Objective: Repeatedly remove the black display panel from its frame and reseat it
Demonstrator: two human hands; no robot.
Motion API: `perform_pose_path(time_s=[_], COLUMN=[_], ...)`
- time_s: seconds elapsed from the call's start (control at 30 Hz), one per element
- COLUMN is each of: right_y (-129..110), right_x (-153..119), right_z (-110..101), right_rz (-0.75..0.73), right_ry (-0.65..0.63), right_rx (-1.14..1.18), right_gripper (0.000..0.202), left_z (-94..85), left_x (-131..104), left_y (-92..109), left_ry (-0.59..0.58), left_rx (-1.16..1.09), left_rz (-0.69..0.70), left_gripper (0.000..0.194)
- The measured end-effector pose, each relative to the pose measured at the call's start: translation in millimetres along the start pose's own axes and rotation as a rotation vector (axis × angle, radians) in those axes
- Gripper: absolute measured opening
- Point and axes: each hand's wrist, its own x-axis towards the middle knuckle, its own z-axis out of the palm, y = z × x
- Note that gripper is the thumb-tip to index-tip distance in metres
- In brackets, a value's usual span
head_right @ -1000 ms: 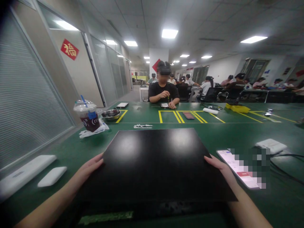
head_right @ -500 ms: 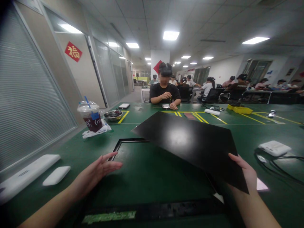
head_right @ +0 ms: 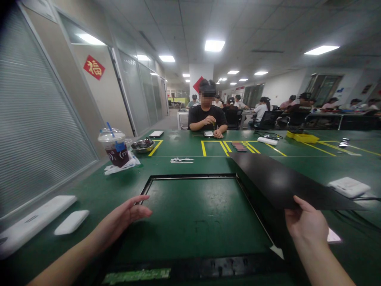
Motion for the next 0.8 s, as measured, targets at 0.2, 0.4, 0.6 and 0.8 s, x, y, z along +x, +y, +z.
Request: perform_pose_path(time_s=[0.2,0.4,0.6,0.8], right_y=[10,26,35,37], right_x=[8,10,18,18], right_z=[0,-1,-7,-12], right_rz=[0.049,-0.012,0.034,0.048], right_ry=[0.066,-0.015,0.044,0.119], right_rx=[0.063,-0.042,-0.069,-0.07], right_gripper=[0.023,0.019,0.027,0.038], left_z=[-1.1,-2.7,-1.6,5.5], left_x=[1,-1,-1,-8], left_y=[-2,-3,-4,-1], left_ry=[-0.016,-0.021,-0.017,-0.013], left_rx=[0.004,0.029,0.07,0.3], left_rz=[0.009,0.011,0.024,0.126], left_gripper=[0.055,0.059,0.061,0.046])
